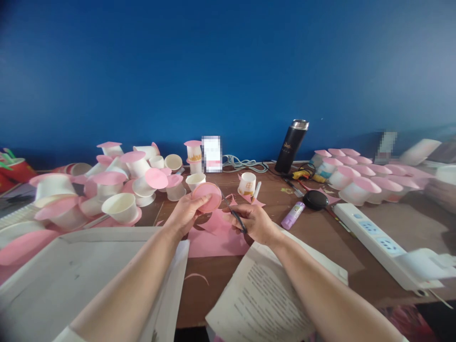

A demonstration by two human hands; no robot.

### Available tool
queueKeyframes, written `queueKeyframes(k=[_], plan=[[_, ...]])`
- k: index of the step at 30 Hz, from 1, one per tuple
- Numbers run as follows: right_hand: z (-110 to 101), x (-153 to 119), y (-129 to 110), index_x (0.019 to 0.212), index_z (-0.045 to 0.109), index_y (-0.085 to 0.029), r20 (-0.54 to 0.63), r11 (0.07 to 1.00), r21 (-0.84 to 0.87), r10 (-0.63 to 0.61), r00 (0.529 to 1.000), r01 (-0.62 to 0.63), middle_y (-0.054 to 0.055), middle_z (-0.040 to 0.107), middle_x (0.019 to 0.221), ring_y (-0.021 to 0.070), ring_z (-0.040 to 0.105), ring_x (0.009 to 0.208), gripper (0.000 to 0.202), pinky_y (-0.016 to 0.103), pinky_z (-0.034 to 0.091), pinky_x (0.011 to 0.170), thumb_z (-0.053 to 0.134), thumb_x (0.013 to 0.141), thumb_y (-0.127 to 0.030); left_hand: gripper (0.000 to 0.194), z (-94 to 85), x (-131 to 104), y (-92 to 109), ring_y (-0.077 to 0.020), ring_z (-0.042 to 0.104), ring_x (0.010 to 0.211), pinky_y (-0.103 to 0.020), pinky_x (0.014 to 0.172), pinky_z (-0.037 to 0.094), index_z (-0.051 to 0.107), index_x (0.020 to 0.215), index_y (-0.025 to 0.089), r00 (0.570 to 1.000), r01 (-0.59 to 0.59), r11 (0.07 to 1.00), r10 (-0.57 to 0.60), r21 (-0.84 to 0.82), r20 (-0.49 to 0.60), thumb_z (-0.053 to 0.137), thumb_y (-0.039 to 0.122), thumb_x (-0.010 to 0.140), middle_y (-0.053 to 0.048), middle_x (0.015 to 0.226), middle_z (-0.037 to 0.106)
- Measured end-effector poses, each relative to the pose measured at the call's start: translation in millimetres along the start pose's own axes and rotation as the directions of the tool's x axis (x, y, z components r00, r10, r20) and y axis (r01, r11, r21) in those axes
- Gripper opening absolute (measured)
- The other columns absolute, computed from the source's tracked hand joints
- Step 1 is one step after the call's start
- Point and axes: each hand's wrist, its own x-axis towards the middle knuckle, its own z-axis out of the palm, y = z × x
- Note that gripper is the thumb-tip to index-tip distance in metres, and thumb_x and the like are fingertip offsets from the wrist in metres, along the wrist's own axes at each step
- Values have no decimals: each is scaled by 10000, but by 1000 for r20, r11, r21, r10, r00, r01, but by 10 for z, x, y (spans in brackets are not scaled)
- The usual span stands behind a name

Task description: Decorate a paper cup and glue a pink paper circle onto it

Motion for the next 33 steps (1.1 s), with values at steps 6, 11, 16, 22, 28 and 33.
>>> queueKeyframes(k=[6, 11, 16, 22, 28, 33], plan=[[1, 1, 14, 1026, 695, -107, -5, 1000, 13, -2, 1000, 2, 0, 554, 570, 95, 498, 478, 491, 245, 393, 468, 663, 748, -510, 464, -1, -2, 4, -103, 555, 575, -222, 525, 448, 668, 945, 112, 1000, -2, 1000, 2, -4, -11, 791, 382, 588, -64, 762, 645], [-1, -1, 21, 921, 715, -115, -16, 1000, -4, -6, 1000, 6, -2, 541, 562, 91, 483, 487, 441, 245, 386, 481, 667, 742, -515, 480, -20, 17, -13, -103, 555, 579, -230, 538, 455, 668, 961, 121, 1000, 2, 1000, -2, -19, -14, 796, 383, 579, -66, 783, 649], [17, -9, -33, 1000, 701, -111, -43, 998, 63, 19, 999, -17, -8, 538, 558, 91, 479, 473, 540, 248, 394, 470, 689, 689, -552, 434, -30, 17, -18, -106, 558, 593, -211, 523, 431, 681, 924, 107, 999, -47, 999, 47, 13, -7, 770, 398, 614, -72, 769, 651], [22, 1, -45, 1006, 704, -119, -72, 998, 65, 21, 997, -17, 4, 554, 568, 109, 509, 501, 576, 261, 417, 483, 681, 670, -586, 418, -16, -4, 19, -133, 592, 606, -234, 547, 454, 676, 938, 118, 999, -40, 999, 41, -33, 9, 766, 370, 617, -64, 745, 659], [12, -3, -56, 833, 704, -125, -29, 999, 37, 19, 999, -18, 3, 553, 570, 105, 508, 510, 482, 257, 406, 487, 686, 672, -579, 423, -30, -19, 27, -150, 595, 631, -254, 540, 455, 654, 954, 127, 996, 0, 1000, 0, 2, 87, 749, 387, 635, -63, 777, 650], [-3, -7, -20, 824, 682, -123, 9, 1000, 13, 11, 1000, -11, 3, 563, 578, 100, 515, 499, 466, 252, 388, 480, 655, 714, -575, 433, -39, -41, 38, -154, 587, 657, -248, 531, 430, 643, 970, 139, 992, 30, 998, -36, 49, 125, 745, 393, 635, -57, 800, 636]])
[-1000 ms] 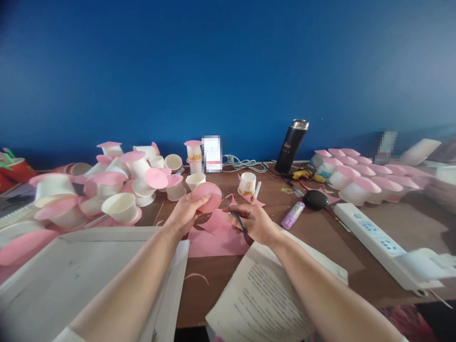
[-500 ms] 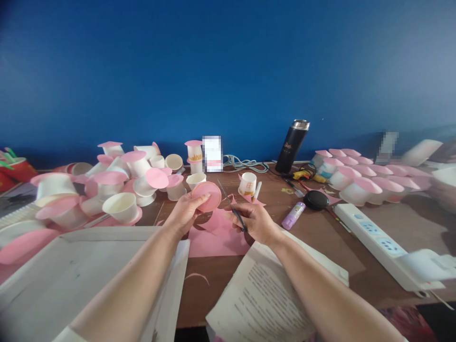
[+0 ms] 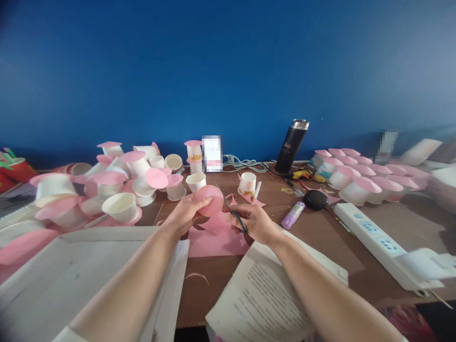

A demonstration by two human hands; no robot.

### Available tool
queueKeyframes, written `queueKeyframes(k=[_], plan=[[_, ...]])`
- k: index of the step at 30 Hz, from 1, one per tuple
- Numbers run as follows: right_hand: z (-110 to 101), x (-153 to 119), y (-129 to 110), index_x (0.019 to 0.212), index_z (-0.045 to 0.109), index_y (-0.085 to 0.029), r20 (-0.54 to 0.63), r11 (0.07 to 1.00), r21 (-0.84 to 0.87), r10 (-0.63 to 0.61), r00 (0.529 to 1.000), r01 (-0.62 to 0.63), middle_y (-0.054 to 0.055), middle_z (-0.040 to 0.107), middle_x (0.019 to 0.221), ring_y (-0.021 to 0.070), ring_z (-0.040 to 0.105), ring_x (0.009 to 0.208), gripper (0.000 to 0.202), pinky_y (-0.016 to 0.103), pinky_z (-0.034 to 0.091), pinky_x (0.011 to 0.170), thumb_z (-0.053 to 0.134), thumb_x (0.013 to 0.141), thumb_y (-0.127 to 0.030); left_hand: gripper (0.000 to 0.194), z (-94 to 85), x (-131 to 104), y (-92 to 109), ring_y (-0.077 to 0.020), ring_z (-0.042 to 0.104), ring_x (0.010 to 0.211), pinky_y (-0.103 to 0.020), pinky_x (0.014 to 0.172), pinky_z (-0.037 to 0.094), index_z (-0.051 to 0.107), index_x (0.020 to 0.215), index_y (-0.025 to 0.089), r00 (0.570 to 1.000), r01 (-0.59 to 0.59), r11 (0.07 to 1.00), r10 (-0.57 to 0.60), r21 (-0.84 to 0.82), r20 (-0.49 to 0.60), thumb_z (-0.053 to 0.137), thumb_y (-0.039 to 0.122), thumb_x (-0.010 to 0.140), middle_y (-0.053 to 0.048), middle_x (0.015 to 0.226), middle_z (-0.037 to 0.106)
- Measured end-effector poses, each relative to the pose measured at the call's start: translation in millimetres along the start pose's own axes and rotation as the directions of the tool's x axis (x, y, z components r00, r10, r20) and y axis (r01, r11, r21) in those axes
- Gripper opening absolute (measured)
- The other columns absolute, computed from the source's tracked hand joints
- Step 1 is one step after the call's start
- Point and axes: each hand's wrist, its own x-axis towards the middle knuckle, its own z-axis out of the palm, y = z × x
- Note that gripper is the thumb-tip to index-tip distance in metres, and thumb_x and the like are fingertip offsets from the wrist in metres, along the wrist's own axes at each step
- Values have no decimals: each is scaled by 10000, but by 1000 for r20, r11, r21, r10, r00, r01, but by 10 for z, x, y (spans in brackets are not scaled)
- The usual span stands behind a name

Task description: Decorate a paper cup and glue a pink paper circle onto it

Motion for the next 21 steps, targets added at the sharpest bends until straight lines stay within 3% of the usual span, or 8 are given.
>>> queueKeyframes(k=[10, 17, 21], plan=[[-14, -3, 21, 784, 680, -120, -6, 999, -40, 0, 1000, -1, 9, 558, 564, 103, 513, 492, 460, 247, 382, 465, 645, 729, -576, 393, 26, -28, 57, -165, 588, 685, -271, 628, 432, 673, 938, 125, 999, -27, 999, 26, 42, 26, 741, 366, 635, -63, 786, 658], [-25, 0, 41, 913, 698, -101, -4, 999, -51, -17, 1000, 16, 6, 552, 565, 99, 499, 484, 495, 246, 381, 471, 641, 739, -561, 407, 0, -5, 17, -164, 587, 702, -293, 678, 442, 664, 971, 124, 999, -37, 997, 35, 63, 32, 731, 372, 656, -59, 809, 659], [-33, 1, 37, 832, 699, -96, -2, 996, -83, -28, 1000, 28, 6, 537, 554, 96, 489, 489, 470, 246, 375, 478, 635, 751, -555, 408, -17, 13, -10, -176, 594, 732, -310, 704, 451, 658, 987, 121, 998, -52, 996, 49, 65, 48, 721, 370, 671, -67, 836, 664]])
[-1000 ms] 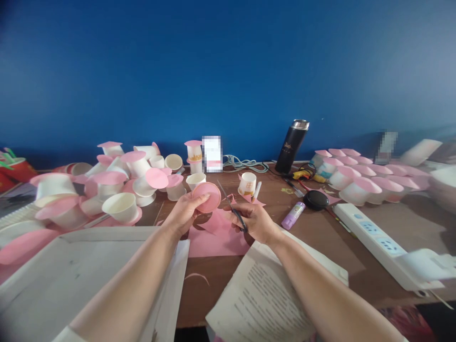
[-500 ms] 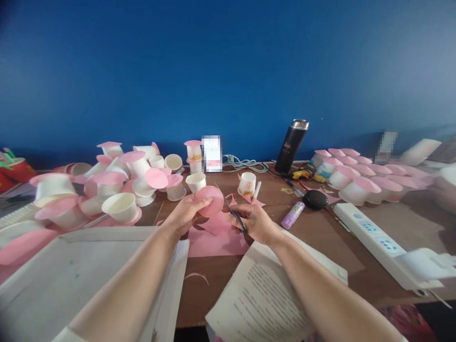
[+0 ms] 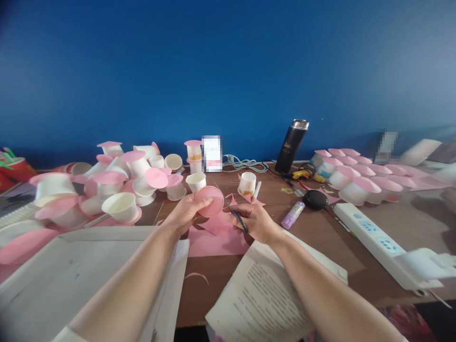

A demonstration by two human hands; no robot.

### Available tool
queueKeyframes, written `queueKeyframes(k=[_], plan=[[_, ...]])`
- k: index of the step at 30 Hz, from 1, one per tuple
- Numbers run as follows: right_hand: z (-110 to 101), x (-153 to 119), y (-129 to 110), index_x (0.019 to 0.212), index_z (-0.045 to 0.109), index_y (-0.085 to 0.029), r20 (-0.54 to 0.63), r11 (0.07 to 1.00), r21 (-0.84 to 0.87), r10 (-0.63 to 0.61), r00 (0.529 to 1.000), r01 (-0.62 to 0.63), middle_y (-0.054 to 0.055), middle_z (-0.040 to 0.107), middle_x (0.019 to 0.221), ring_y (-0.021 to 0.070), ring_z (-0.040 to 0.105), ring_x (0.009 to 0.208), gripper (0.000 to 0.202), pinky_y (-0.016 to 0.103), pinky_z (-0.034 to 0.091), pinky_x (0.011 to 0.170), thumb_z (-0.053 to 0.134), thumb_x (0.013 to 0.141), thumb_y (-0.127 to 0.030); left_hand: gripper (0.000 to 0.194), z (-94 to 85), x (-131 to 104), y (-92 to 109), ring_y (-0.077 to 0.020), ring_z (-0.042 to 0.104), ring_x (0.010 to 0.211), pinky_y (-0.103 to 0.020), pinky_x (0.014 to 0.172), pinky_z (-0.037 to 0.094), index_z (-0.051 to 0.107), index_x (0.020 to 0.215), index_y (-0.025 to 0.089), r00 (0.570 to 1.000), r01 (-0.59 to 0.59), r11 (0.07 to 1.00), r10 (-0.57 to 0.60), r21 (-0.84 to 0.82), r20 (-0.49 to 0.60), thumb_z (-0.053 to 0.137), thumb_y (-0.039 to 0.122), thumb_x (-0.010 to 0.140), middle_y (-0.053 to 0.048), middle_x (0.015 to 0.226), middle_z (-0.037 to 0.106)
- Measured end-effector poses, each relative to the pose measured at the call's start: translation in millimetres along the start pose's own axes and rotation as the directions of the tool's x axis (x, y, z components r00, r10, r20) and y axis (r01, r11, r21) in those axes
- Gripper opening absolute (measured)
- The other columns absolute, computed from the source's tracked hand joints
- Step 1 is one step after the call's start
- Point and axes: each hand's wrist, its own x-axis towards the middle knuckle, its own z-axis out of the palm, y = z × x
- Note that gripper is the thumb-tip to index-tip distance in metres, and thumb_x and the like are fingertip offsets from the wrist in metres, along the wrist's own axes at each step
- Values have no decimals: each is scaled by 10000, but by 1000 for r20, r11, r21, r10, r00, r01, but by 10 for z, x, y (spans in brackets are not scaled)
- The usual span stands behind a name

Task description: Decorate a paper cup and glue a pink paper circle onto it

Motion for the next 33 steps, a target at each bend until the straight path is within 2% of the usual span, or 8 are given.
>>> queueKeyframes(k=[5, 11, 16, 24, 33], plan=[[-6, 2, 8, 800, 697, -97, -1, 1000, -8, 7, 1000, -7, 6, 527, 555, 93, 476, 493, 450, 247, 374, 482, 638, 756, -540, 405, -30, 27, -43, -205, 609, 813, -328, 747, 460, 663, 982, 116, 999, -47, 999, 47, 7, 18, 721, 370, 672, -91, 923, 673], [10, -5, -9, 1013, 683, -74, -26, 996, 71, 62, 998, -60, -6, 514, 560, 89, 456, 487, 557, 242, 370, 469, 682, 703, -536, 393, -60, 17, -28, -219, 617, 815, -334, 741, 463, 660, 985, 125, 998, -56, 995, 53, 88, 31, 694, 395, 702, -89, 905, 678], [29, 3, 9, 1027, 676, -71, -21, 987, 144, 74, 997, -70, -20, 488, 546, 82, 433, 476, 570, 234, 340, 451, 704, 682, -524, 412, -77, 9, 13, -236, 623, 822, -342, 747, 464, 669, 990, 117, 997, -70, 992, 67, 101, 39, 694, 403, 695, -92, 880, 685], [16, 27, -13, 808, 689, -115, -36, 995, 90, 45, 998, -42, -11, 523, 556, 90, 473, 488, 449, 246, 373, 492, 696, 682, -546, 404, -111, 28, 16, -229, 611, 850, -341, 774, 461, 679, 967, 121, 997, -71, 990, 70, 122, 16, 693, 423, 700, -98, 928, 685], [3, 42, 94, 1044, 665, -109, 25, 996, 84, 37, 999, -39, -14, 528, 582, 94, 480, 500, 519, 248, 392, 493, 659, 737, -528, 381, -112, 36, -16, -225, 625, 814, -343, 756, 469, 677, 982, 127, 997, -69, 992, 65, 106, 43, 689, 393, 709, -82, 855, 689]])
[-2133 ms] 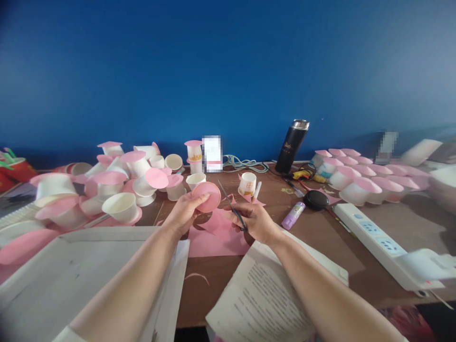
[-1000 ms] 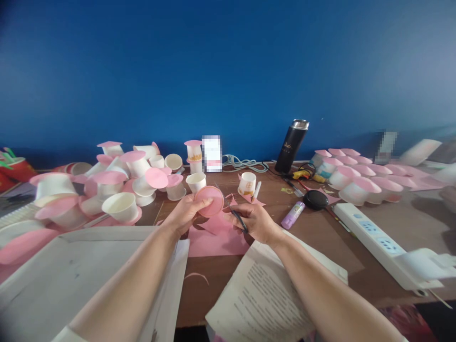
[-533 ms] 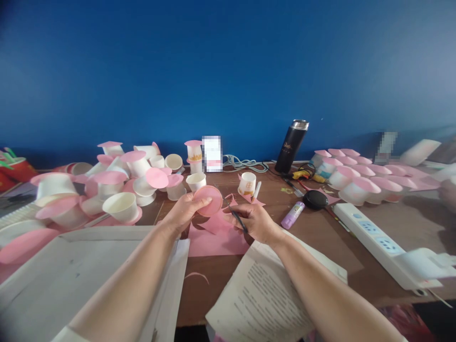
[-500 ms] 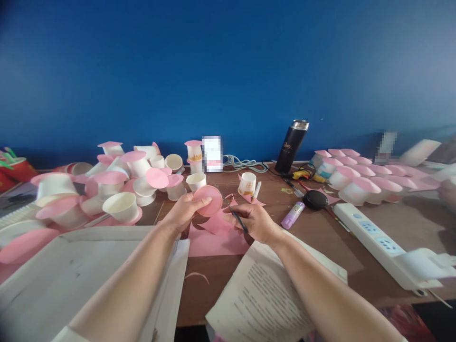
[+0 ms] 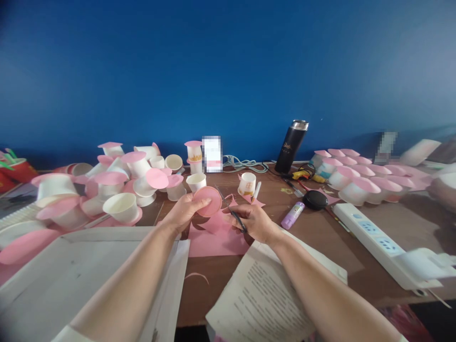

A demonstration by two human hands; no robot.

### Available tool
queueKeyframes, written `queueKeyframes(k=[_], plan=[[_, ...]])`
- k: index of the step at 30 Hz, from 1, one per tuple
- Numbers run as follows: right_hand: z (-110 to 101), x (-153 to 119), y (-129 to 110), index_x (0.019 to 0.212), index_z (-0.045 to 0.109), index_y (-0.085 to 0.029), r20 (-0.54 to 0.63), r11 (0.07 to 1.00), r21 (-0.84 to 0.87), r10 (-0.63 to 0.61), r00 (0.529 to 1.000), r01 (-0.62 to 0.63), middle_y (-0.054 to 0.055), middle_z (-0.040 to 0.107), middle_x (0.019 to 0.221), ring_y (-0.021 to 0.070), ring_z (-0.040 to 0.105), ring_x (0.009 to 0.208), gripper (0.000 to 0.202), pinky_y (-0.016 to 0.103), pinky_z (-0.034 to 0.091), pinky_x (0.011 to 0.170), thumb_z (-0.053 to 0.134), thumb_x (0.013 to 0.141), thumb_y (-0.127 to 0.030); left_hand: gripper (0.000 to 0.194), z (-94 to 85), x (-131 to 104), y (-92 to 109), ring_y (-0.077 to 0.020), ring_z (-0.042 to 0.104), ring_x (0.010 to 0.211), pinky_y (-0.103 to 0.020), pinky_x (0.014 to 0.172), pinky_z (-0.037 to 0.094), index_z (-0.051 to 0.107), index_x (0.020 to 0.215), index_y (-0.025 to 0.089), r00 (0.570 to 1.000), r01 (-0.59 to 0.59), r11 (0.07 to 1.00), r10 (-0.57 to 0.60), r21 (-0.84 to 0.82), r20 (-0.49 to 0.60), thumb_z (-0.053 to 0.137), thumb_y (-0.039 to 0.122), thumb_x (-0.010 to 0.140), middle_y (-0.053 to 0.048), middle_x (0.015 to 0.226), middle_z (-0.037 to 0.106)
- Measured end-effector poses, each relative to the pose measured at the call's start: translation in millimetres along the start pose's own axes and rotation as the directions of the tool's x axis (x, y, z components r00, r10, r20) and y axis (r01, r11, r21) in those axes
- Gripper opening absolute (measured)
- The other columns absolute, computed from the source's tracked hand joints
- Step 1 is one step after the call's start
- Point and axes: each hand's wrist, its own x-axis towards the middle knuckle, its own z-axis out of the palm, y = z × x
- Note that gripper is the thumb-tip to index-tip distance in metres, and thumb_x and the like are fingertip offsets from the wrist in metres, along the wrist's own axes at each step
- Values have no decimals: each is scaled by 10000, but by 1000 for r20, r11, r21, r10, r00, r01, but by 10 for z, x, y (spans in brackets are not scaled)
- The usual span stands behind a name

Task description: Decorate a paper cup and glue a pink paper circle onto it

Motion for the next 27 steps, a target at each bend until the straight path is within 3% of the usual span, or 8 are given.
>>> queueKeyframes(k=[27], plan=[[23, -13, -71, 1010, 678, -103, -26, 999, 3, 46, 999, -46, -12, 539, 567, 100, 478, 508, 552, 254, 382, 502, 699, 677, -542, 386, 24, -29, 62, -217, 627, 807, -340, 760, 471, 679, 1015, 133, 1000, 16, 1000, -16, 6, 23, 693, 368, 708, -80, 871, 701]])
